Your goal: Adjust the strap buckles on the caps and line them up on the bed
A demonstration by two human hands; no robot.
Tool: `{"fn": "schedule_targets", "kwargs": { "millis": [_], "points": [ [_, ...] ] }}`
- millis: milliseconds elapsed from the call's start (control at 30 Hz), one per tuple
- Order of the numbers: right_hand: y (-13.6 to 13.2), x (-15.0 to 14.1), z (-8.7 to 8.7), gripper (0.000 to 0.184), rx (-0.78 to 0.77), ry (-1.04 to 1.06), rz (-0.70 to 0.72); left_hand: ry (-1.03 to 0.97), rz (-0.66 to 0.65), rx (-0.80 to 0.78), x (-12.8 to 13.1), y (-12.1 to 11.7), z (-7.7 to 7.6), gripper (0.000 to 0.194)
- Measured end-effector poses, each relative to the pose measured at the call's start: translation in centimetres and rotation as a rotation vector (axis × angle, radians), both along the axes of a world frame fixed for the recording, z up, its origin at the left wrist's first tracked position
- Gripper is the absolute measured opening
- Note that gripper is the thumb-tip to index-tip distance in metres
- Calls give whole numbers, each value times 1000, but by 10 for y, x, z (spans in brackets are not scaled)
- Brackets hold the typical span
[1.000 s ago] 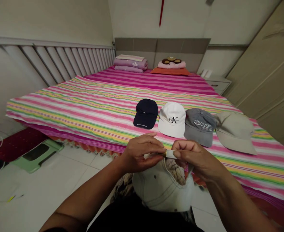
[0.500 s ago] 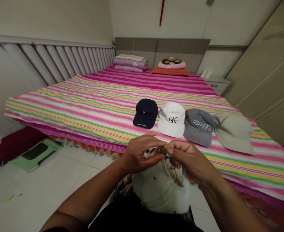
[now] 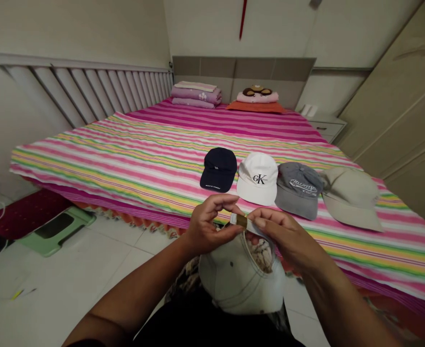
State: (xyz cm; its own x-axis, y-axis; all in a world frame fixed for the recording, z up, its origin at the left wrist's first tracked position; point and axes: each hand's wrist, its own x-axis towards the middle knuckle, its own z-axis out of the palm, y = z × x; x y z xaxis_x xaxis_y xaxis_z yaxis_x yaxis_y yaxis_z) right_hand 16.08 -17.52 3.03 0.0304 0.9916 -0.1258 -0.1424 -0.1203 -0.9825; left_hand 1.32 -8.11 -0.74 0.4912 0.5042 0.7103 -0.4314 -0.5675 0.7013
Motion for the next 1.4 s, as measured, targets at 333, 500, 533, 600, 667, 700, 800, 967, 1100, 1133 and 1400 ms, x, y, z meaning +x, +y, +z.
{"fn": "schedule_targets", "kwargs": {
  "millis": [333,500,533,600,667,700,800,967,1100,1133,1400],
  "points": [
    [2,0,1,23,-46,110,30,-9,-75,-135,3,-2,7,52],
    [1,2,-1,23,-63,134,49,-8,-56,-158,2,-1,10,50],
    [2,2,-1,21,-67,148,30,6,-59,-164,2,-2,11,50],
    [2,0,0,20,-71,164,16,34,-70,-177,2,-1,10,50],
    [3,-2,1,20,-73,166,22,57,-97,-206,1,0,9,50],
    [4,-2,1,21,-74,162,25,68,-126,-227,0,1,9,51],
    [4,-1,2,22,-78,139,24,87,-289,-339,-3,9,11,53],
    [4,1,4,22,-74,83,10,245,-449,-522,-4,26,26,47],
    [5,-2,7,22,-77,7,13,596,-519,-513,0,35,40,40],
    [5,-3,8,21,-81,-12,14,658,-549,-548,1,36,42,37],
    [5,-6,9,16,-56,-37,-28,699,-657,-701,-1,32,39,29]
  ]
}}
